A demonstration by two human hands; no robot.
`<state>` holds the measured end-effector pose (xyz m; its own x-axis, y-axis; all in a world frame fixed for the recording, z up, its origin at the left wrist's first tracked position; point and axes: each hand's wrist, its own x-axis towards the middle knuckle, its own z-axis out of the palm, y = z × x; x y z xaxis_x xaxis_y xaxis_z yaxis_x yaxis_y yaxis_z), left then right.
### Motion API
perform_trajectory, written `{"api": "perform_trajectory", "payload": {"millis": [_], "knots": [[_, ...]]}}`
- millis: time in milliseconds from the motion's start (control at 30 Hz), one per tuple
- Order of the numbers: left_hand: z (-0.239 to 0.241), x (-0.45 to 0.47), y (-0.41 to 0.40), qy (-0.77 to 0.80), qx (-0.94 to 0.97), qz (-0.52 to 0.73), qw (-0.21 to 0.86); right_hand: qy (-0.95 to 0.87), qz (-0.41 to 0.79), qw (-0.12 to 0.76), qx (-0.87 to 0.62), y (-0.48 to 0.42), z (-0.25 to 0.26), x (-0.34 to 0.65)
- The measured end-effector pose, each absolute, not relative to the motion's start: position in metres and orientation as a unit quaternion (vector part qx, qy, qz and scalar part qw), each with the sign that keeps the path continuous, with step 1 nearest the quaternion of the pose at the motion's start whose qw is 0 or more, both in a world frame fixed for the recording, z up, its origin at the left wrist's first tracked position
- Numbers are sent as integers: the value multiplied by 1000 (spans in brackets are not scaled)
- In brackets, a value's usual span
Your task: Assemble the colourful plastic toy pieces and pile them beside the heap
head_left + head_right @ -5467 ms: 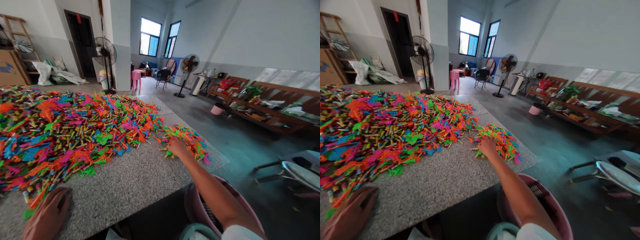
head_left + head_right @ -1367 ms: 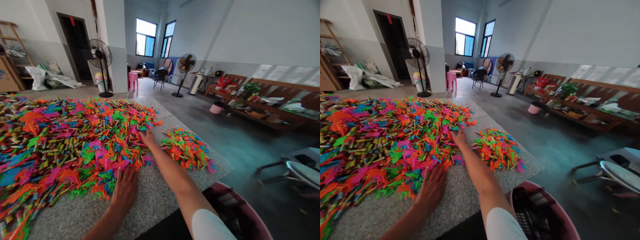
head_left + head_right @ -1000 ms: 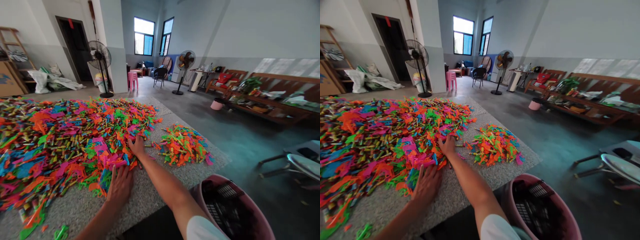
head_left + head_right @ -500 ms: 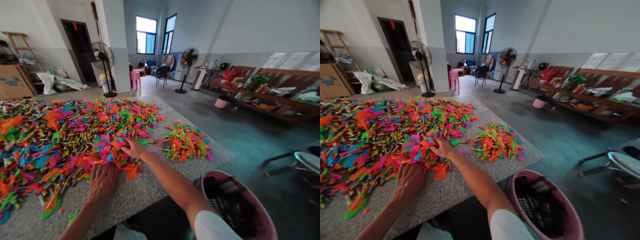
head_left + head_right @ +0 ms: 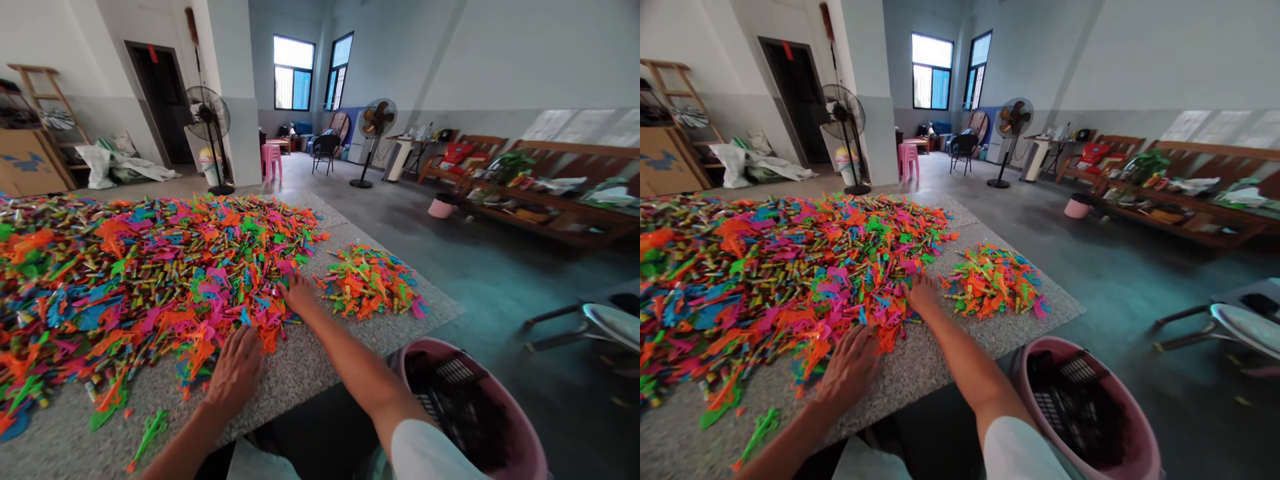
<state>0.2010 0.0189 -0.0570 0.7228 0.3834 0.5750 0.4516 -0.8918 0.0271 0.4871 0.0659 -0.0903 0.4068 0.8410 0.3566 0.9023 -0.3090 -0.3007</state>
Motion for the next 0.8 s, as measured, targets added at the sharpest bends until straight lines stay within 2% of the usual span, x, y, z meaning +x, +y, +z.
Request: {"api": "perform_trajectory", "payload": {"millis": [200,333,500,633,800], "knots": [[-55,241,3,-287,-907,-305,50,-558,-98,319,-760,78,-84,492],[-56,254,8,-277,-920,-271,60,-490,-115,301,-810,89,-81,517],[-78,265,23,-233,-951,-193,62,-550,-32,272,-789,99,-92,523],[-86,265,32,-260,-941,-203,79,-585,12,362,-726,98,-101,499],[-80,252,48,-280,-931,-217,93,-514,56,521,-679,103,-102,451]]}}
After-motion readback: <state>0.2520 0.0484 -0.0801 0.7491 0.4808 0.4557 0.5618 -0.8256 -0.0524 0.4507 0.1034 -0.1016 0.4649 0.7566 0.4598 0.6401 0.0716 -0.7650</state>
